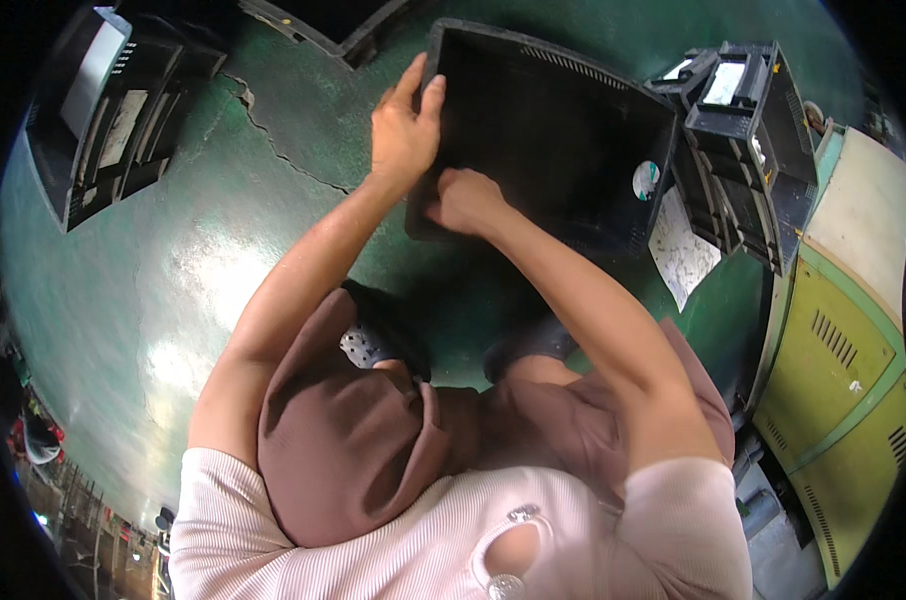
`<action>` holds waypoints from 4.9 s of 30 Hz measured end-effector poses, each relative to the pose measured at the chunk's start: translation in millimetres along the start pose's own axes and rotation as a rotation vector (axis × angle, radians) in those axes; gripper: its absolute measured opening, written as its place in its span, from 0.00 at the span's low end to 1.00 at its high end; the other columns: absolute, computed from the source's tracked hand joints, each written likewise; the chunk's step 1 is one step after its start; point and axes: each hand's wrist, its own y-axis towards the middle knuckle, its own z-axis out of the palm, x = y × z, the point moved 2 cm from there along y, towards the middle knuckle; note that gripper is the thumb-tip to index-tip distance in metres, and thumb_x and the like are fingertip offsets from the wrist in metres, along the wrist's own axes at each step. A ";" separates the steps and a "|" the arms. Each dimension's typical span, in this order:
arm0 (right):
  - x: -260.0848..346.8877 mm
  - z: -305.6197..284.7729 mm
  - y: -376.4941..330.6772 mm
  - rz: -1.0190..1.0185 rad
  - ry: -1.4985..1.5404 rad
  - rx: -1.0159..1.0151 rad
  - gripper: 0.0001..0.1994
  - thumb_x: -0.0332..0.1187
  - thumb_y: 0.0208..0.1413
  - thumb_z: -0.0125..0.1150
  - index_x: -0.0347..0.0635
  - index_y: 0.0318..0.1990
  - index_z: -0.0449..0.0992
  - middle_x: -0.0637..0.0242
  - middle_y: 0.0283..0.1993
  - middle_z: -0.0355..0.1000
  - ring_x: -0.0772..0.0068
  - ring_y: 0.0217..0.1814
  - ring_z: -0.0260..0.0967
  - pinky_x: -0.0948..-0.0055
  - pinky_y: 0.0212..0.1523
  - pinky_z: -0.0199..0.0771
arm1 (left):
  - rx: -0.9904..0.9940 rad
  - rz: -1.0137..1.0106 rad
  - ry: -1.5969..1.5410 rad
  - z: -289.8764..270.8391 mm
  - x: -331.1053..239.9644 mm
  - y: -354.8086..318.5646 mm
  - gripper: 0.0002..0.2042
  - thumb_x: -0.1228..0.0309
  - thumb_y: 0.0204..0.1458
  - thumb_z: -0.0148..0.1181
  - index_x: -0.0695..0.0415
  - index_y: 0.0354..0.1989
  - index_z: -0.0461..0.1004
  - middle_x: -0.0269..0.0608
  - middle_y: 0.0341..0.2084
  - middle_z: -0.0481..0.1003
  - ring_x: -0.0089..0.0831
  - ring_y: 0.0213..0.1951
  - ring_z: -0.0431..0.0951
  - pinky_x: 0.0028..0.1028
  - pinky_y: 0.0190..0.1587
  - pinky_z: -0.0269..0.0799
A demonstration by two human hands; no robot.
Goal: The person wipes the interior and exterior of black plastic crates using a cloth, removes debris and plastic bags, and places a white sheet into a crate before moving it to a shelf.
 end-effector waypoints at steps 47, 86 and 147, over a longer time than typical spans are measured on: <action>25.8 -122.0 76.6 -0.226 -0.234 -1.395 0.07 0.34 0.48 0.59 0.50 0.35 0.71 0.66 0.33 0.65 0.61 0.37 0.68 0.62 0.32 0.71 | 0.530 -0.446 -0.641 -16.3 45.9 -0.4 0.29 0.46 0.61 0.29 0.54 0.60 0.61 0.44 0.57 0.62 0.34 0.56 0.62 0.31 0.59 0.55; -174.3 18.1 -172.0 0.005 -0.076 -1.009 0.06 0.30 0.50 0.59 0.41 0.35 0.70 0.61 0.32 0.66 0.55 0.35 0.67 0.62 0.33 0.70 | 0.152 -0.168 -0.092 -29.1 17.9 -29.6 0.24 0.59 0.57 0.53 0.63 0.57 0.64 0.45 0.48 0.71 0.28 0.50 0.69 0.25 0.55 0.60; -122.6 20.5 20.7 -0.776 0.014 -0.822 0.12 0.27 0.36 0.58 0.45 0.34 0.77 0.71 0.44 0.71 0.62 0.47 0.64 0.68 0.48 0.68 | 0.232 0.773 0.321 0.8 -299.1 -10.2 0.15 0.72 0.44 0.60 0.68 0.40 0.74 0.54 0.28 0.77 0.43 0.30 0.79 0.29 0.34 0.74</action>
